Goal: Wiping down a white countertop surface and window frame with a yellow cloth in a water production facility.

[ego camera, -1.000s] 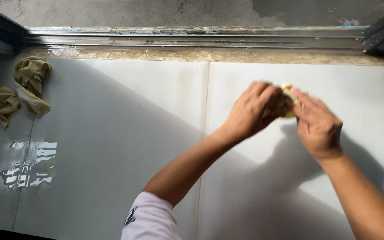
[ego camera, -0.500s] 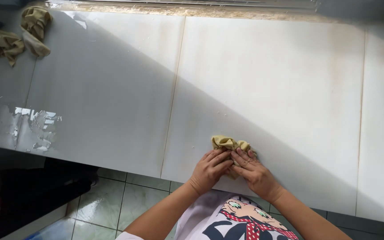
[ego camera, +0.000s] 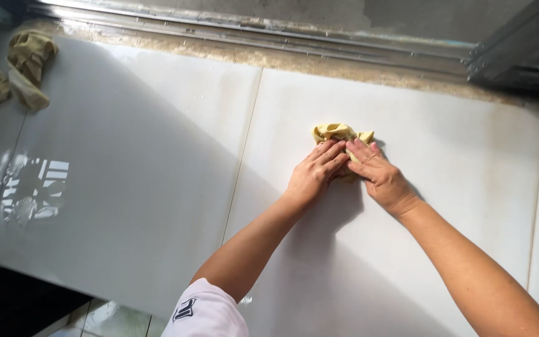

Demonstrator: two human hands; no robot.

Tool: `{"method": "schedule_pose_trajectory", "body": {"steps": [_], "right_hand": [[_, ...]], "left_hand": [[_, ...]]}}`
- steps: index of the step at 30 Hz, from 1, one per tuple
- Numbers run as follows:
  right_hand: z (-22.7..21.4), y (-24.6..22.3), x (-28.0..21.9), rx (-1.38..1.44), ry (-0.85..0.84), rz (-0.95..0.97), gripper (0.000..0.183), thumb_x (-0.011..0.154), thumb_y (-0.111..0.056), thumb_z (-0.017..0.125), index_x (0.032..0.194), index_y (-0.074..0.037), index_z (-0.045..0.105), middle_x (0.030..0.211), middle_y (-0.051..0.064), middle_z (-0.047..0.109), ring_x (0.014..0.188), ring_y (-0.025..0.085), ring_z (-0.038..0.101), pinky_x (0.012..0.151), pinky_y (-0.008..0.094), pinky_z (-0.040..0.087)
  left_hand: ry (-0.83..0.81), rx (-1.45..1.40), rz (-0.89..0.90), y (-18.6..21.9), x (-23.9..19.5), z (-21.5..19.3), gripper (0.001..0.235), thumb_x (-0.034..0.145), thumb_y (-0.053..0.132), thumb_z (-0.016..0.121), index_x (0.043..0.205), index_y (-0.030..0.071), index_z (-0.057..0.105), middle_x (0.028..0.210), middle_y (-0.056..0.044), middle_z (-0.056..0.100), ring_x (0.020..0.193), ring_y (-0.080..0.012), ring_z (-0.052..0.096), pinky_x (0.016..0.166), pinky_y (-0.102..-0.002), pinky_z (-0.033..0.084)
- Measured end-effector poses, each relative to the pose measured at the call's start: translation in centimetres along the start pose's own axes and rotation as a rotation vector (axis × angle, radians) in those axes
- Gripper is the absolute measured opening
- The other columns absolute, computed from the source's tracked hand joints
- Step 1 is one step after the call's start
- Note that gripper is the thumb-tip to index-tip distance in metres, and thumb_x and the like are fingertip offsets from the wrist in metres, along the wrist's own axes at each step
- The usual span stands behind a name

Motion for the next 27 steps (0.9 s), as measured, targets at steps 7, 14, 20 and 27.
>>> {"method": "schedule_pose_trajectory", "body": {"steps": [7, 14, 20, 27], "right_hand": [[-7.6, 17.3, 12.9, -0.124, 0.3, 0.057, 0.033, 0.102, 0.01, 0.057, 0.126, -0.006, 0.074, 0.14, 0.015, 0.066, 0.136, 0.033, 0.061, 0.116, 0.038, 0.049], [-14.3, 15.0, 16.2, -0.523, 0.368, -0.022, 0.021, 0.099, 0.008, 0.065, 0.112, -0.002, 0.078, 0.129, 0.016, 0.073, 0.13, 0.035, 0.067, 0.116, 0.042, 0.051], [-8.5, 21.3, 10.5, -0.294, 0.366, 0.256, 0.026, 0.09, 0.01, 0.058, 0.108, 0.001, 0.076, 0.132, 0.022, 0.068, 0.136, 0.041, 0.058, 0.115, 0.043, 0.046], [-1.7, 17.9, 16.0, -0.13, 0.537, 0.324, 0.028, 0.09, 0.011, 0.059, 0.111, 0.004, 0.075, 0.136, 0.027, 0.064, 0.136, 0.037, 0.058, 0.116, 0.041, 0.045]], "left_hand": [[0.105, 0.001, 0.062, -8.3, 23.1, 14.3, 0.037, 0.093, 0.012, 0.059, 0.129, 0.008, 0.066, 0.143, -0.008, 0.061, 0.138, -0.0283, 0.055, 0.112, -0.038, 0.049], [0.159, -0.094, 0.003, -4.4, 31.1, 10.6, 0.018, 0.09, 0.018, 0.063, 0.105, 0.012, 0.072, 0.118, -0.002, 0.072, 0.114, -0.0239, 0.069, 0.092, -0.038, 0.059], [-0.004, 0.152, 0.022, -4.7, 26.2, 15.1, 0.025, 0.08, 0.024, 0.064, 0.099, 0.014, 0.076, 0.122, -0.01, 0.069, 0.124, -0.0327, 0.059, 0.104, -0.045, 0.047], [0.03, 0.005, -0.011, -10.7, 23.3, 10.3, 0.022, 0.088, 0.014, 0.062, 0.104, 0.006, 0.076, 0.128, -0.009, 0.07, 0.131, -0.028, 0.06, 0.117, -0.043, 0.043]]}}
Point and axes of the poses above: each hand's wrist, its own x-axis towards the middle knuckle, its own z-axis out of the palm, y = z × x, the point moved 5 cm from there along x, towards the middle knuckle
